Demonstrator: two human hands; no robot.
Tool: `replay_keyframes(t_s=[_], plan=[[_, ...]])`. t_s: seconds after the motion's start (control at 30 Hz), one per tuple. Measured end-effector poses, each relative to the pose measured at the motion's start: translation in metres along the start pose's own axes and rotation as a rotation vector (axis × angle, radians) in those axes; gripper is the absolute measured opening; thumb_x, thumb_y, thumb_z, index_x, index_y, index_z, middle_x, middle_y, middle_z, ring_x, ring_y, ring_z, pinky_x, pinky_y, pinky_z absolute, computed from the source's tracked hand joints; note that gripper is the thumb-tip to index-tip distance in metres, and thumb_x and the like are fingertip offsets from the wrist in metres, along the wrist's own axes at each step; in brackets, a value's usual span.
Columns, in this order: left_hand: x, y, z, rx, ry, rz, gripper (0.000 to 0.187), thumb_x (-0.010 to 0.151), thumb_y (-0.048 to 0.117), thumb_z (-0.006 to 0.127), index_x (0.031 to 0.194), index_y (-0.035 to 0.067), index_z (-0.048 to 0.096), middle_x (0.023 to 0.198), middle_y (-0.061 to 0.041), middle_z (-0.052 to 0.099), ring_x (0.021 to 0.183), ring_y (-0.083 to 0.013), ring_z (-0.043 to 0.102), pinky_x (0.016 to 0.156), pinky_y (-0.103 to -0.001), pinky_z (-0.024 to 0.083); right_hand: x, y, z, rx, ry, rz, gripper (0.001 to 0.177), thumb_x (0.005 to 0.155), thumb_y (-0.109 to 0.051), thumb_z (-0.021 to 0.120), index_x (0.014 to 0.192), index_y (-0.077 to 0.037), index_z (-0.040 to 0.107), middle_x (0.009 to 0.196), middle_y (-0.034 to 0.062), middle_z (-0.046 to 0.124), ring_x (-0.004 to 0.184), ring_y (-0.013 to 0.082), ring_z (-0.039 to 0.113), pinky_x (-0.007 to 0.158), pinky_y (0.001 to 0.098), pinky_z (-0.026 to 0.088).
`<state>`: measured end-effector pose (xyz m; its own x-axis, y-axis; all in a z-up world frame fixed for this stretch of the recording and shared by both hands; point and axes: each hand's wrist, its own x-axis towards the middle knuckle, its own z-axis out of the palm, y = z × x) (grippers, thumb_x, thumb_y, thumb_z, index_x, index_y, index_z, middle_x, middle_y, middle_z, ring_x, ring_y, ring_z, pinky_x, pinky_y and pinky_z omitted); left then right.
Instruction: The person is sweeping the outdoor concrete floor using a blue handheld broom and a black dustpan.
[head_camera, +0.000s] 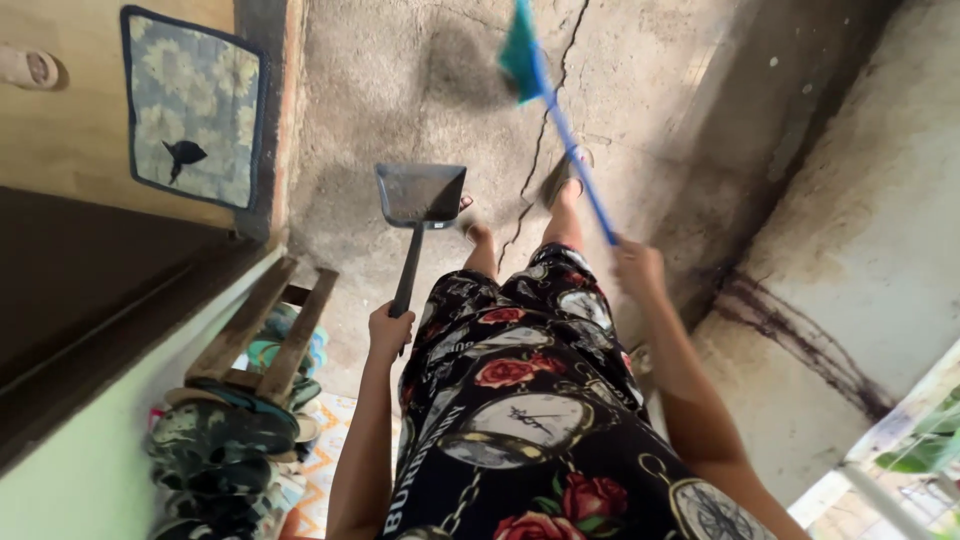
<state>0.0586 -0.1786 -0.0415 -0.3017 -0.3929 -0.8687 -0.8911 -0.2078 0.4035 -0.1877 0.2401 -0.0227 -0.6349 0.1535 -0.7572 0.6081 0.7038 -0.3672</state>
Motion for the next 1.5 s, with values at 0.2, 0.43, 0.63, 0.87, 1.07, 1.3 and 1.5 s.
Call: replay_keyframes(t_s=[0.2, 0.43, 0.63, 0.87, 1.07, 1.3, 1.5], plan=[[0.019, 0.007, -0.022, 0.047, -0.055, 0.001, 0.013, 0.078, 0.005, 0.070, 0.085, -0.006, 0.066, 0.059, -0.008, 0.060, 0.042, -0.0167, 0.055, 0.040, -0.033, 0.045, 0.026, 0.065, -0.062, -0.495, 0.458, -0.314, 0.029, 0.103, -0.026, 0.063, 0.112, -0.002, 0.078, 0.085, 0.0272, 0.070, 0.075, 0.0437, 0.070, 0.067, 0.0515, 0.056], [0.006, 0.017, -0.017, 0.072, -0.034, 0.005, 0.014, 0.078, 0.005, 0.071, 0.086, -0.005, 0.066, 0.060, -0.008, 0.060, 0.043, -0.0171, 0.056, 0.040, -0.034, 0.046, 0.157, 0.067, 0.008, -0.539, 0.424, -0.085, 0.022, 0.093, -0.016, 0.061, 0.100, 0.001, 0.072, 0.094, 0.0270, 0.072, 0.089, 0.0450, 0.070, 0.077, 0.0513, 0.058], [-0.009, 0.031, 0.000, 0.113, 0.029, -0.026, 0.014, 0.078, 0.006, 0.070, 0.088, -0.004, 0.067, 0.059, -0.009, 0.060, 0.043, -0.0169, 0.056, 0.042, -0.034, 0.045, 0.115, 0.004, 0.122, -0.394, -0.014, 0.043, 0.025, 0.096, -0.011, 0.052, 0.111, 0.003, 0.066, 0.090, 0.0256, 0.072, 0.079, 0.0383, 0.076, 0.066, 0.0490, 0.062], [-0.006, 0.045, 0.022, 0.058, 0.030, -0.037, 0.015, 0.079, 0.006, 0.070, 0.088, -0.005, 0.066, 0.061, -0.008, 0.060, 0.043, -0.0164, 0.055, 0.042, -0.033, 0.046, 0.044, -0.054, 0.075, -0.330, -0.089, -0.149, 0.030, 0.096, -0.016, 0.058, 0.123, -0.011, 0.070, 0.088, 0.0240, 0.073, 0.075, 0.0365, 0.069, 0.065, 0.0478, 0.054], [-0.006, 0.062, 0.041, 0.069, 0.048, -0.043, 0.016, 0.078, 0.006, 0.070, 0.090, -0.004, 0.067, 0.062, -0.009, 0.061, 0.044, -0.0160, 0.056, 0.042, -0.033, 0.046, 0.019, -0.018, -0.075, -0.209, 0.003, -0.073, 0.035, 0.095, -0.021, 0.066, 0.130, -0.020, 0.072, 0.074, 0.0101, 0.069, 0.057, 0.0193, 0.062, 0.053, 0.0373, 0.050], [0.000, 0.072, 0.067, 0.049, 0.060, -0.043, 0.019, 0.077, 0.009, 0.072, 0.089, -0.005, 0.068, 0.060, -0.008, 0.060, 0.044, -0.0163, 0.056, 0.042, -0.034, 0.046, 0.090, 0.007, -0.104, -0.533, 0.241, -0.262, 0.021, 0.098, -0.021, 0.066, 0.107, -0.004, 0.076, 0.079, 0.0207, 0.070, 0.072, 0.0359, 0.069, 0.069, 0.0460, 0.057], [-0.002, 0.088, 0.088, 0.127, 0.076, -0.041, 0.018, 0.077, 0.014, 0.072, 0.085, -0.001, 0.067, 0.059, -0.010, 0.063, 0.045, -0.0172, 0.060, 0.044, -0.034, 0.049, 0.138, -0.036, -0.011, -0.337, -0.106, 0.045, 0.025, 0.098, -0.012, 0.054, 0.115, 0.000, 0.070, 0.078, 0.0202, 0.072, 0.058, 0.0285, 0.071, 0.046, 0.0404, 0.058]])
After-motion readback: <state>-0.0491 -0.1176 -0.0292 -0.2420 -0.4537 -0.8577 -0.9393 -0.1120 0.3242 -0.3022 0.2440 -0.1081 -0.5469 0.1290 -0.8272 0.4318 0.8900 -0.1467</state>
